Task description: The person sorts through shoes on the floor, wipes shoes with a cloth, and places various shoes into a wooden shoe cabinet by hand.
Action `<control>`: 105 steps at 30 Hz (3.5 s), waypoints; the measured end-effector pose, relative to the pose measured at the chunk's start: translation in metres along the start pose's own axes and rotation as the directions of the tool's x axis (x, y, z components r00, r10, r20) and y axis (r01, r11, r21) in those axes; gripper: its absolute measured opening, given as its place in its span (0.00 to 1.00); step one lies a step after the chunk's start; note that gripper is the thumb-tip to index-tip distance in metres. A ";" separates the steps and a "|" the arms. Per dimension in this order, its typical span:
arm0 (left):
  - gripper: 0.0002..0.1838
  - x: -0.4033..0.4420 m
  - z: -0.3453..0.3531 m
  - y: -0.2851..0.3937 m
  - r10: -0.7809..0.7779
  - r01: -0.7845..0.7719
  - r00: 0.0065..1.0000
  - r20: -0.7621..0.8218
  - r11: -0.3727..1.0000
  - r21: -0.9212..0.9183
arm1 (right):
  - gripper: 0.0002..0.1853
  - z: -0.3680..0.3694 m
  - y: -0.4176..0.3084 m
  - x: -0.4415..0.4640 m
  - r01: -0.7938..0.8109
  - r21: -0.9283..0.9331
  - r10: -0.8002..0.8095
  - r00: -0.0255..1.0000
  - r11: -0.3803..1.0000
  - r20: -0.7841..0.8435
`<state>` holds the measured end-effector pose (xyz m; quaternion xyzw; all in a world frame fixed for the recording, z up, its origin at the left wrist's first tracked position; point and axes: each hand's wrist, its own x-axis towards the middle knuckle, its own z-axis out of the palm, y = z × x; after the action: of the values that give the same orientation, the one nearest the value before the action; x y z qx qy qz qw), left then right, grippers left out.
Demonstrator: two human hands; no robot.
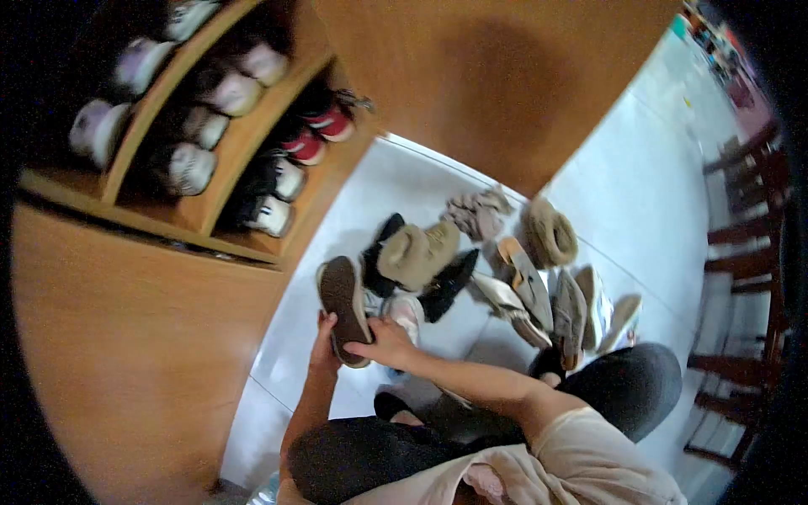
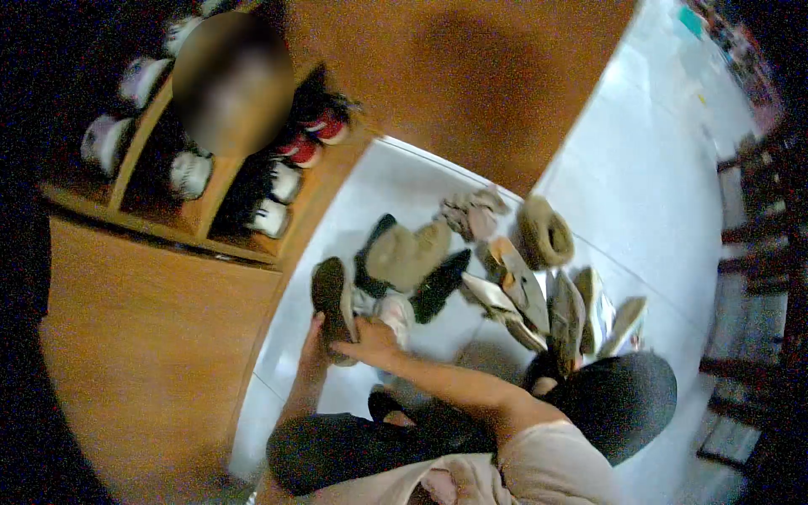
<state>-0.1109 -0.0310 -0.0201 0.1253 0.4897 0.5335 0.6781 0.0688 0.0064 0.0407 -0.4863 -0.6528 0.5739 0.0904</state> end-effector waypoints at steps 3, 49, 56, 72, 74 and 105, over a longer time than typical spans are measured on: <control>0.26 -0.017 0.020 0.016 0.041 -0.040 0.996 -0.073 0.999 0.020 | 0.40 -0.003 -0.010 -0.012 -0.005 0.072 0.008 0.999 0.997 -0.037; 0.29 -0.101 0.200 0.147 0.237 -0.225 0.971 -0.022 0.942 0.248 | 0.42 -0.084 -0.075 -0.042 0.137 0.961 -0.380 0.924 0.240 -0.037; 0.39 -0.080 0.210 0.151 0.530 -0.524 0.848 0.018 0.832 0.182 | 0.59 -0.100 -0.079 -0.041 0.455 0.780 -0.533 0.825 0.430 -0.187; 0.32 -0.102 0.253 0.178 0.551 -0.550 0.833 0.046 0.834 -0.042 | 0.56 -0.127 -0.143 -0.077 0.790 0.414 -0.626 0.612 0.452 -0.484; 0.33 -0.109 0.260 0.187 0.574 -0.574 0.817 0.060 0.819 -0.009 | 0.56 -0.130 -0.152 -0.077 0.821 0.327 -0.640 0.570 0.468 -0.516; 0.37 -0.107 0.301 0.191 0.672 -0.668 0.733 0.100 0.740 -0.080 | 0.42 -0.148 -0.161 -0.061 0.928 0.340 -0.571 0.362 0.150 -0.736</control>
<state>0.0201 0.0613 0.3161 0.3123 0.3589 0.7425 0.4716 0.1147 0.0802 0.2507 -0.1076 -0.4768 0.5178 0.7021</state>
